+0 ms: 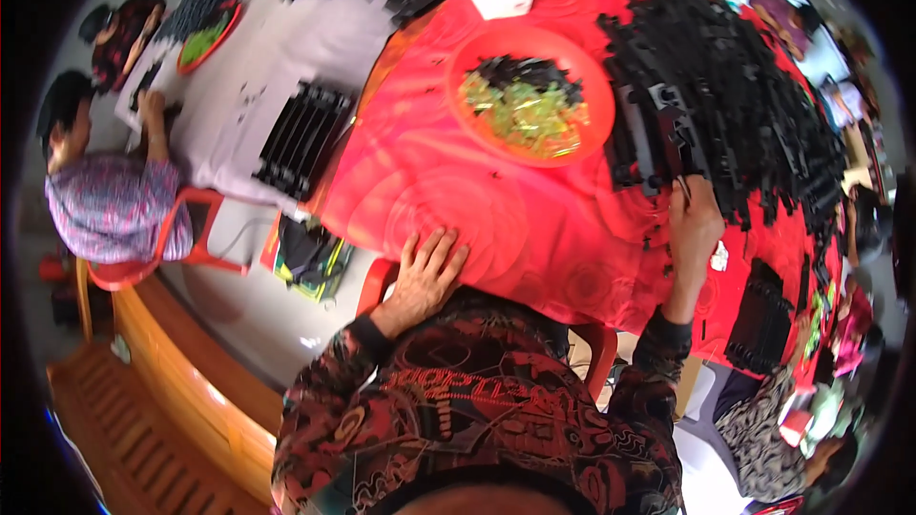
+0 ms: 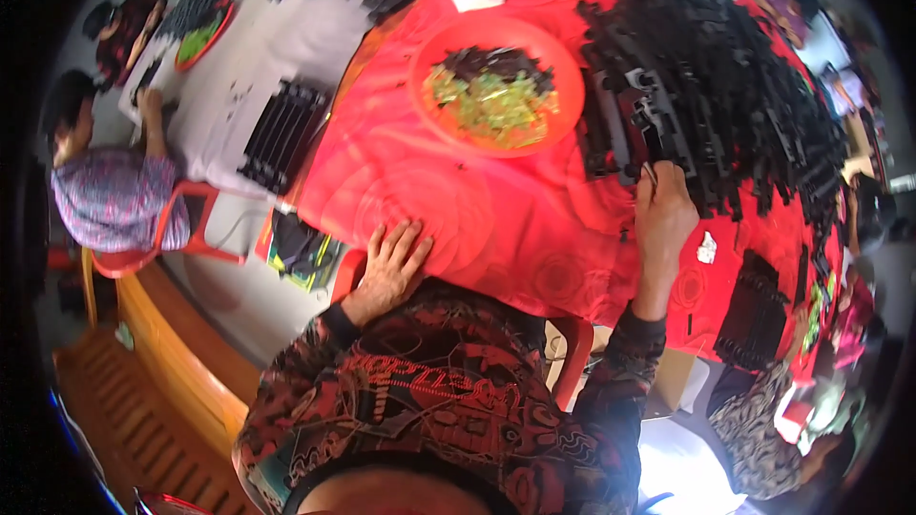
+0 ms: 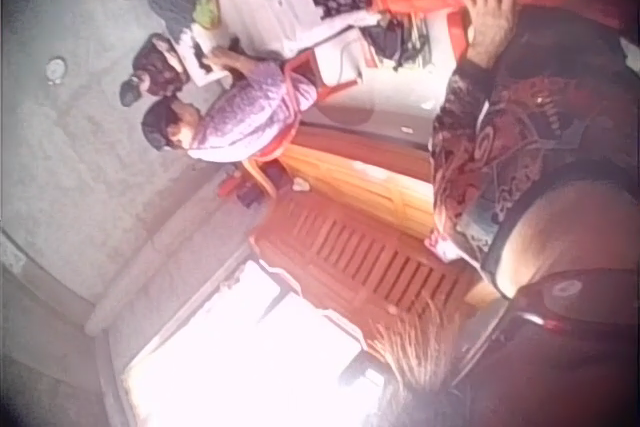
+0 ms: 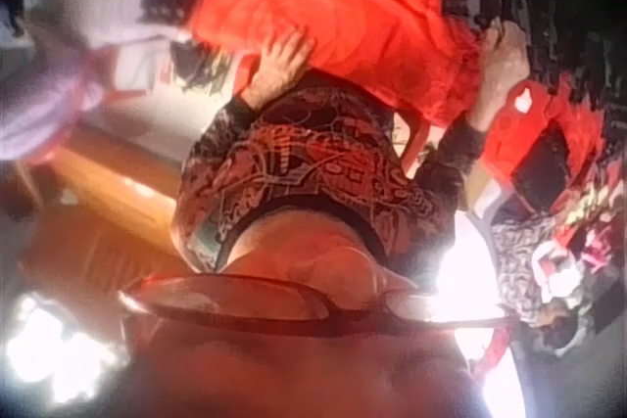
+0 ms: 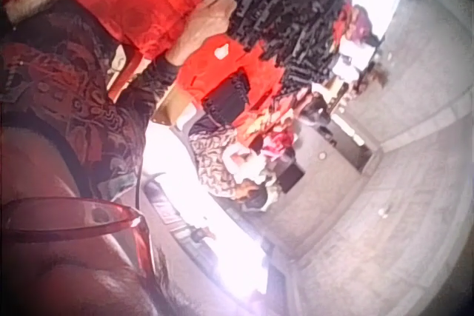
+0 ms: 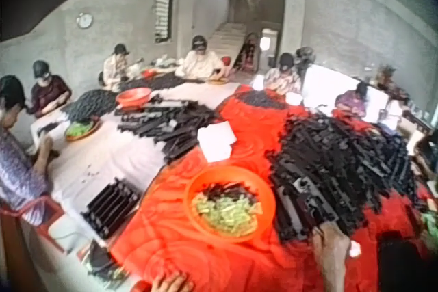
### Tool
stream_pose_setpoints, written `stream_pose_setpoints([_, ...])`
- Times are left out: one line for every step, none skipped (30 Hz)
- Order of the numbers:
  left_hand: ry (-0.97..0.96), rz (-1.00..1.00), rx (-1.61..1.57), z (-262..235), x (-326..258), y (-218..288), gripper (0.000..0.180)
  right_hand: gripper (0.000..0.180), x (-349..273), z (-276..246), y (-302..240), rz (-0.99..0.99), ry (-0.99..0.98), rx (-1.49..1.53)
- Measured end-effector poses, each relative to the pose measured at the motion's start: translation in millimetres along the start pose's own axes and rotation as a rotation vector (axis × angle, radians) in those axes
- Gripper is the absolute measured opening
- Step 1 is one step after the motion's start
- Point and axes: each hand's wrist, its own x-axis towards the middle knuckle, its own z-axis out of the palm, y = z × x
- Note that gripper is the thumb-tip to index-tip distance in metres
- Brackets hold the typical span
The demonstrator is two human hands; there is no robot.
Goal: The person assembles plastic frames by inserting small pins into each frame using a metal tool, and stacks the completed frames to the side.
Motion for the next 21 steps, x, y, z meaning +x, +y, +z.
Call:
stream_pose_setpoints([-0.012,-0.032,-0.004,0.2,0.8,-0.3,0.059,0.005,-1.2,-12.0,-18.0,-0.09,-0.048,0.014])
stream_pose_setpoints([-0.019,-0.011,0.028,0.3,1.7,-1.6,0.061,0.005,-4.8,-12.4,-34.6,-0.105,-0.069,0.033])
stream_pose_setpoints([-0.026,0.013,0.062,0.3,-0.7,-1.2,0.062,0.005,-9.1,-11.4,-51.1,-0.256,-0.165,0.087])
stream_pose_setpoints([-0.035,-0.005,0.064,1.1,-4.7,-0.4,0.062,0.006,-13.0,-8.4,-65.4,-0.403,-0.254,0.139])
stream_pose_setpoints([0.002,0.002,0.041,2.7,-6.5,-0.6,0.06,0.007,-20.6,2.1,-74.2,-0.468,-0.344,0.104])
stream_pose_setpoints([0.04,0.012,0.02,3.2,-7.6,-0.3,0.059,0.007,-31.0,17.1,-81.1,-0.531,-0.431,0.068])
stream_pose_setpoints([0.07,0.004,0.009,0.3,-8.2,2.2,0.053,0.008,-39.0,30.6,-89.5,-0.58,-0.466,0.084])
stream_pose_setpoints([0.067,0.009,0.011,0.0,-9.7,2.8,0.053,0.008,-45.6,41.7,-96.0,-0.623,-0.496,0.095])
stream_pose_setpoints([0.11,0.03,-0.036,0.1,-11.4,3.3,0.048,0.008,-51.5,50.8,-100.1,-0.615,-0.493,0.096])
stream_pose_setpoints([0.153,0.048,-0.081,-3.5,-10.8,3.0,0.044,0.009,-55.8,59.7,-105.4,-0.642,-0.526,0.083])
stream_pose_setpoints([0.197,0.054,-0.093,-7.7,-8.8,3.7,0.038,0.01,-57.8,64.9,-108.5,-0.667,-0.559,0.069])
stream_pose_setpoints([0.192,0.063,-0.092,-11.1,-6.8,0.2,0.038,0.01,-57.9,67.0,-109.5,-0.657,-0.556,0.07])
stream_pose_setpoints([0.226,0.035,-0.154,-13.6,-6.9,-0.1,0.036,0.01,-57.5,64.7,-111.1,-0.582,-0.527,0.139])
stream_pose_setpoints([0.259,0.007,-0.219,-15.8,-5.8,-0.5,0.034,0.011,-55.7,61.1,-112.7,-0.504,-0.498,0.204])
stream_pose_setpoints([0.309,-0.021,-0.219,-17.4,-2.1,-3.3,0.032,0.01,-50.3,55.0,-112.4,-0.423,-0.427,0.334])
stream_pose_setpoints([0.306,-0.027,-0.223,-20.6,1.7,-5.3,0.032,0.01,-47.1,49.3,-113.0,-0.424,-0.436,0.335])
stream_pose_setpoints([0.345,-0.071,-0.244,-23.7,7.3,-7.7,0.032,0.011,-45.1,44.0,-111.5,-0.101,-0.468,0.619])
stream_pose_setpoints([0.384,-0.116,-0.265,-26.6,12.8,-9.7,0.033,0.013,-45.1,41.6,-108.7,0.235,-0.485,0.89])
stream_pose_setpoints([0.36,-0.131,-0.244,-29.3,19.8,-10.2,0.037,0.014,-51.3,49.7,-97.2,0.39,-0.459,0.971])
stream_pose_setpoints([0.354,-0.132,-0.251,-30.1,27.2,-11.3,0.037,0.014,-55.4,52.0,-96.0,0.398,-0.463,0.966])
stream_pose_setpoints([0.352,-0.122,-0.269,-29.8,34.7,-11.5,0.04,0.015,-58.7,53.3,-95.9,0.446,-0.386,1.051])
